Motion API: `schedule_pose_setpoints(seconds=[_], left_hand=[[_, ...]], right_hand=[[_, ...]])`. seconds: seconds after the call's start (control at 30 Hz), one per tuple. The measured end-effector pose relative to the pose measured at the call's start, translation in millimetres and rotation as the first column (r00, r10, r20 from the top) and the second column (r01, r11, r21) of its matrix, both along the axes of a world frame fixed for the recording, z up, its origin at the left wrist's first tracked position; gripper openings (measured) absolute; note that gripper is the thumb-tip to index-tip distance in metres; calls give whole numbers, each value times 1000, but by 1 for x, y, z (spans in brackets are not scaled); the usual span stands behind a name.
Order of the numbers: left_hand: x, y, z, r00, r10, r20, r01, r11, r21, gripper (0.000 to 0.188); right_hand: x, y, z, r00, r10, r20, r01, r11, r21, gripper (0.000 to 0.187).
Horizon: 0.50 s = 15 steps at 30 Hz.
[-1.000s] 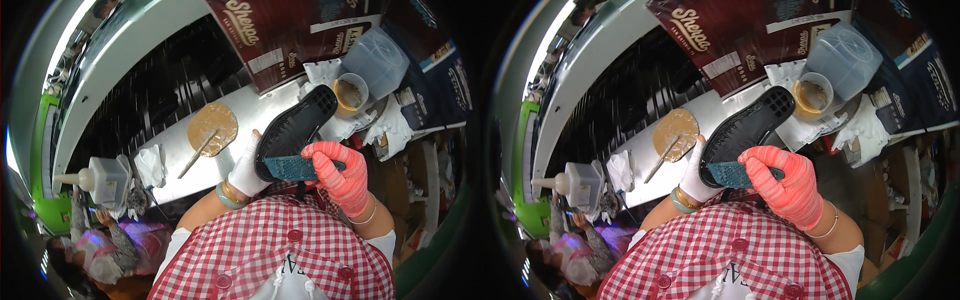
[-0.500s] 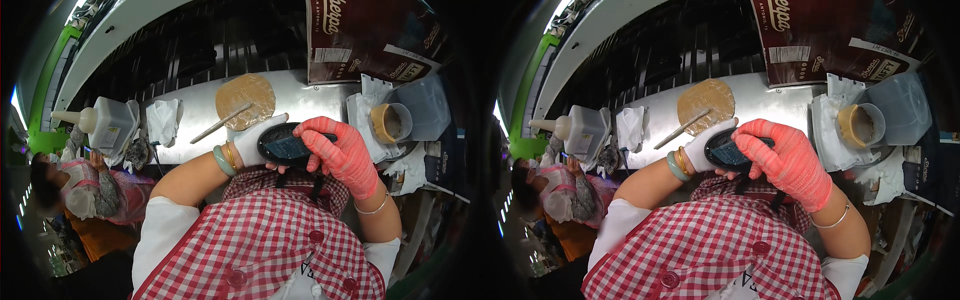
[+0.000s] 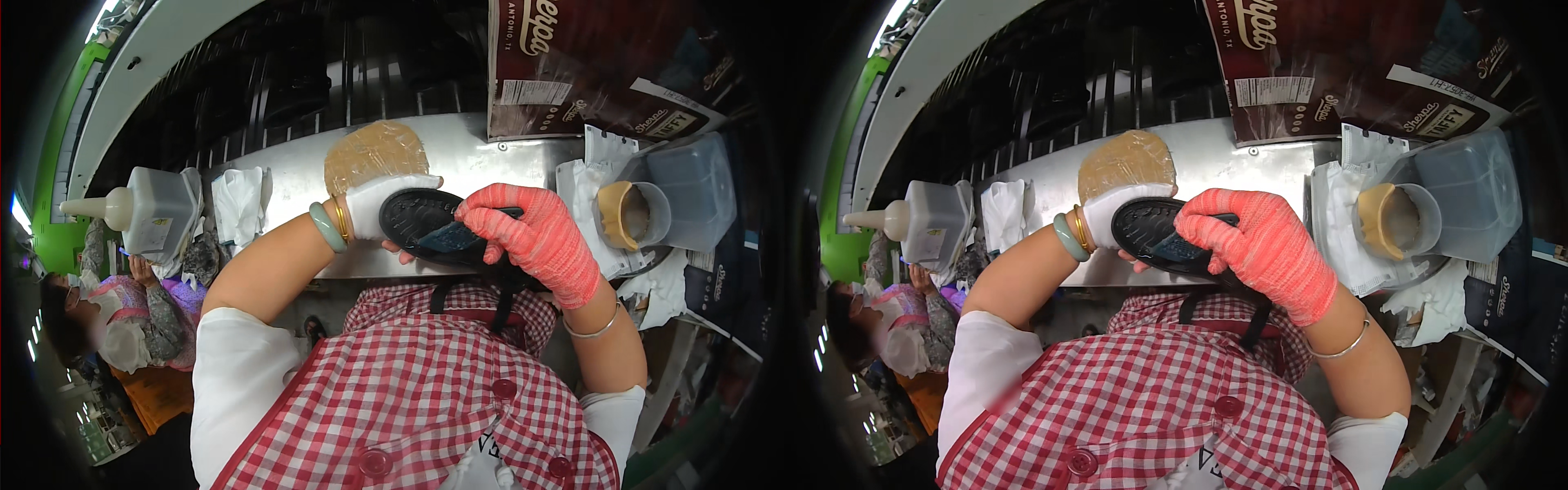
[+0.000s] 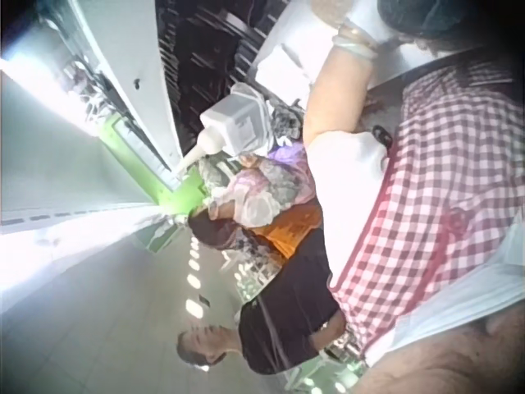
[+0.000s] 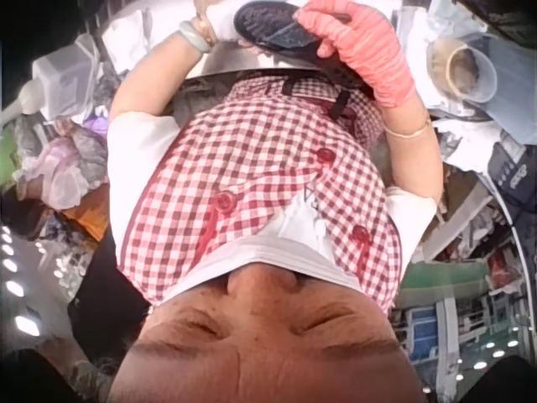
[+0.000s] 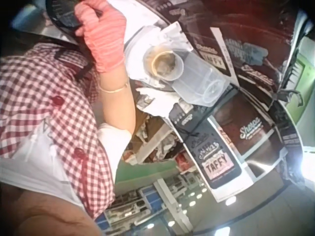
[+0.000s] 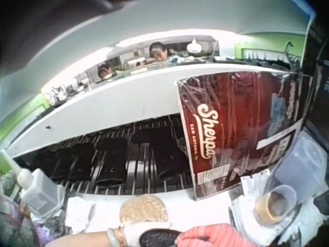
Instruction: The person scrubs the sole of a black slipper using a blue brush and a cleaning solution from a small container. They repeatedly dip the brush into the solution and scrub the textured surface of the slipper, then place the slipper on a nearby counter. The process is repeated for multiple slippers.
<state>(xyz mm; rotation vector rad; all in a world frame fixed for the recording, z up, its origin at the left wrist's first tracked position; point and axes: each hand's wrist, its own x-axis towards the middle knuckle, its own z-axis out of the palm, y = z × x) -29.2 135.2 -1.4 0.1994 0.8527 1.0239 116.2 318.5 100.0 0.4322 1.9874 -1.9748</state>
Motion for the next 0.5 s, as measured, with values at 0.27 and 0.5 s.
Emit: schedule_pose_setpoints(seconds=[0.27, 0.5], left_hand=[[-8, 9, 9, 996, -54, -68, 48, 995, -89, 64], [-15, 12, 2, 989, -142, -40, 137, 985, -102, 75]], right_hand=[[2, 15, -7, 999, 46, 4, -46, 999, 11, 23], [11, 27, -9, 997, 40, 68, -45, 996, 78, 24]])
